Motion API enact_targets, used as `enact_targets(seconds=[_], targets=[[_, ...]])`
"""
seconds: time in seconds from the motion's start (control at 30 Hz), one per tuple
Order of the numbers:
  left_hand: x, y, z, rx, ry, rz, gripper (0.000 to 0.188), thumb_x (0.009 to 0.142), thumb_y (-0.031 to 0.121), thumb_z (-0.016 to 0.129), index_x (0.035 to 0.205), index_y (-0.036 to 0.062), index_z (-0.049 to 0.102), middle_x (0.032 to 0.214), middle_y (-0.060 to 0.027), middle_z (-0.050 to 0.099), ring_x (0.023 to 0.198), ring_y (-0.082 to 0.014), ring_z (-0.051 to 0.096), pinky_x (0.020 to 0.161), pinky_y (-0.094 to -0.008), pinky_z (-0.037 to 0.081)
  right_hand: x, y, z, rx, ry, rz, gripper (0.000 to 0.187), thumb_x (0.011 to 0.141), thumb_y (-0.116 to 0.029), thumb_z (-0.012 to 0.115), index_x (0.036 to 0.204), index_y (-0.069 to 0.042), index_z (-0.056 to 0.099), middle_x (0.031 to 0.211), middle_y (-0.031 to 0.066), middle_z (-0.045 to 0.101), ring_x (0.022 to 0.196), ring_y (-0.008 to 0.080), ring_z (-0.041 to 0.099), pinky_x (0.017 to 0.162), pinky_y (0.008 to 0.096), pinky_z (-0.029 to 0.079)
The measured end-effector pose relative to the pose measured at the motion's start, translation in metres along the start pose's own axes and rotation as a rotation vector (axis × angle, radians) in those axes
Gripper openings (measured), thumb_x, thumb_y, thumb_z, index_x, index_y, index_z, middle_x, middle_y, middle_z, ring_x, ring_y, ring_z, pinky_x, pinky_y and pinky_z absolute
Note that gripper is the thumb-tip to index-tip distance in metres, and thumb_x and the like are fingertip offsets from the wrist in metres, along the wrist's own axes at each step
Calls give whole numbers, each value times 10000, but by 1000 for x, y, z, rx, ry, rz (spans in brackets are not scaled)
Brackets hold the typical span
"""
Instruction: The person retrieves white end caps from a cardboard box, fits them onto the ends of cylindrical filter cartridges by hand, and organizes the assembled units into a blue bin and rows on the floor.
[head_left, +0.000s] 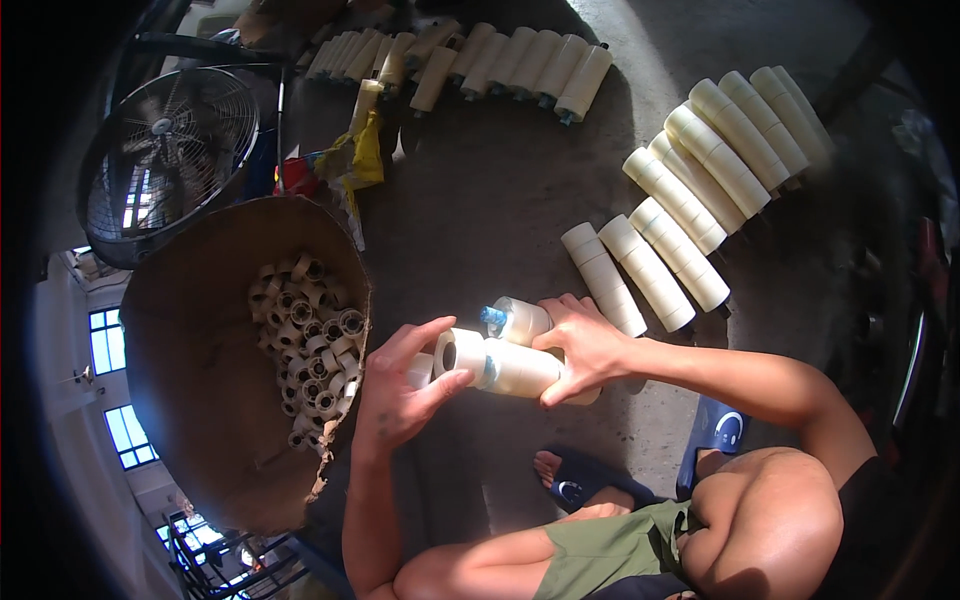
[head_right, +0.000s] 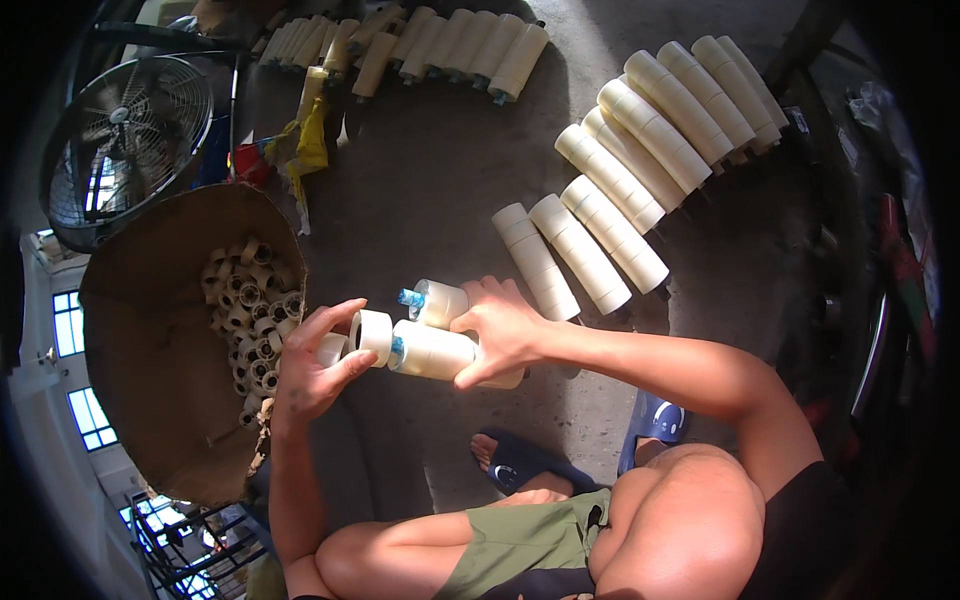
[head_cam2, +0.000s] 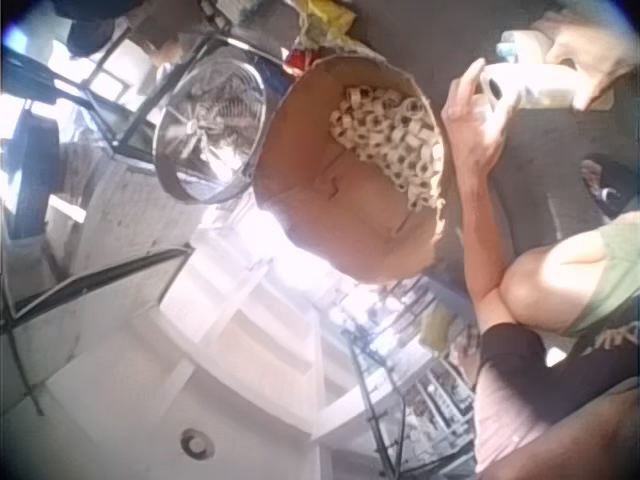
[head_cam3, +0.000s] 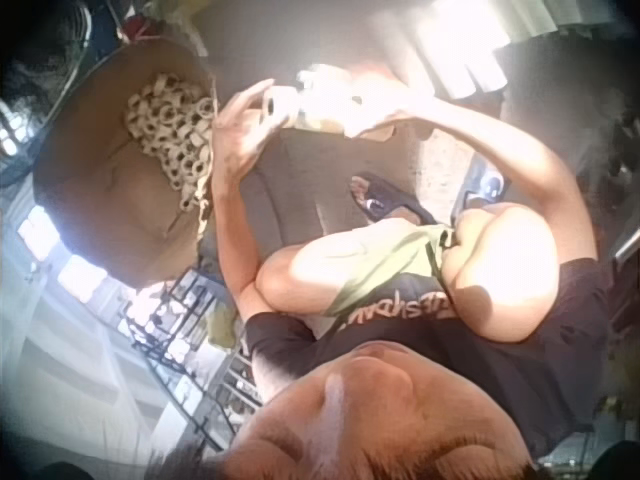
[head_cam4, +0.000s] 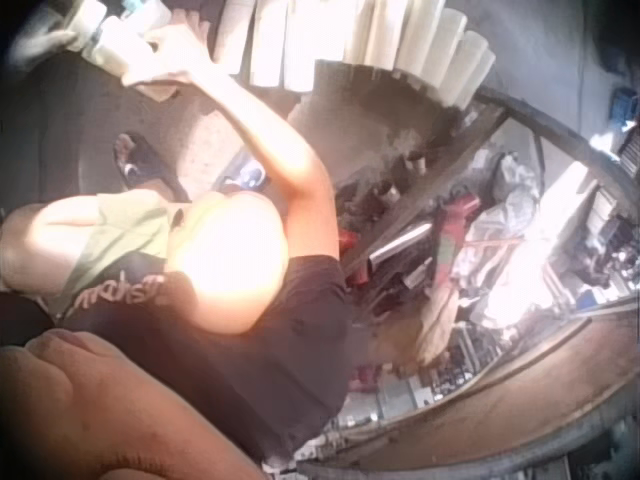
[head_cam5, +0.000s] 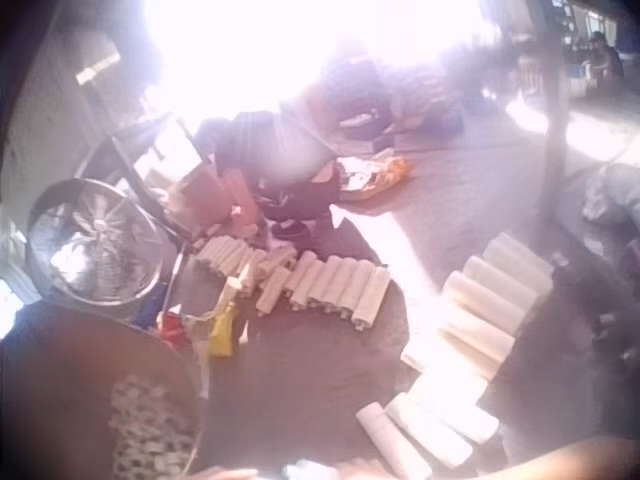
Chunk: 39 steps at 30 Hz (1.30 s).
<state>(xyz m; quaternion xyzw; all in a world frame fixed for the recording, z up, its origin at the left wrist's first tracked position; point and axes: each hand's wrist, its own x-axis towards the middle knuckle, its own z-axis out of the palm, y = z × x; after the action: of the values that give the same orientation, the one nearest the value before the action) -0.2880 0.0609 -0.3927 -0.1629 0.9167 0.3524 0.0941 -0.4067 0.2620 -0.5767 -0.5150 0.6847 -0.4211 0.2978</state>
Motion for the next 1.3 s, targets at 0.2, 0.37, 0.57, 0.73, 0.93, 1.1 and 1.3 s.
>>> enact_targets(seconds=[0.2, 0.37, 0.57, 0.73, 0.93, 1.1, 1.3], targets=[[-2, 4, 34, 232, 48, 123, 635, 711, 236, 939, 1276, 55, 712, 1051, -126, 665, 935, -260, 681, 828, -358, 554, 14, 39, 39, -106, 316, -191, 564, 475, -446, 883, 936, -138, 780, 1374, 265, 489, 1222, 441, 469, 957, 530, 386], [-7, -3, 46, 215, 57, 195, 654, 673, 178, 938, 1281, 79, 716, 1125, -131, 673, 992, -291, 672, 850, -378, 566, 15, 38, 42, -119, 359, -189, 536, 473, -431, 871, 911, -140, 764, 1381, 282, 476, 1252, 447, 461, 985, 544, 375], [-12, -14, 81, 252, -15, 196, 732, 616, 305, 974, 1268, 100, 711, 1065, -85, 702, 945, -292, 643, 840, -381, 564, 12, 42, 40, -204, 232, -269, 532, 482, -399, 889, 929, -136, 769, 1398, 295, 461, 1297, 471, 440, 1028, 579, 362], [-18, -39, 67, -234, 170, -31, 656, 799, 265, 904, 1340, 55, 599, 1060, -81, 686, 888, -182, 663, 827, -320, 550, 0, 59, 46, -86, 241, -181, 582, 513, -397, 905, 1029, -158, 779, 1433, 283, 450, 1325, 479, 423, 1074, 571, 350], [-25, -95, 36, -1512, 201, -310, 358, 1020, 285, 450, 1251, 55, 598, 1175, -145, 651, 1083, -354, 629, 797, -478, 555, -8, 50, 33, 192, 181, -155, 712, 571, -431, 917, 1219, -195, 740, 1480, 296, 419, 1347, 481, 412, 1129, 552, 349], [-18, -85, 33, -1459, 139, -183, 361, 1034, 300, 474, 1270, 50, 584, 1184, -161, 652, 1095, -383, 623, 812, -465, 544, -20, 13, 13, 452, 173, -206, 751, 526, -403, 934, 1181, -99, 727, 1409, 279, 462, 1300, 445, 473, 1093, 511, 423], [-16, -73, 34, -1137, 263, -200, 535, 1094, 448, 479, 1397, 9, 526, 1193, -142, 678, 1050, -234, 686, 857, -375, 592, -16, -34, -6, 319, 116, -381, 707, 527, -411, 946, 1148, -132, 755, 1365, 272, 496, 1235, 427, 505, 1008, 509, 471]])
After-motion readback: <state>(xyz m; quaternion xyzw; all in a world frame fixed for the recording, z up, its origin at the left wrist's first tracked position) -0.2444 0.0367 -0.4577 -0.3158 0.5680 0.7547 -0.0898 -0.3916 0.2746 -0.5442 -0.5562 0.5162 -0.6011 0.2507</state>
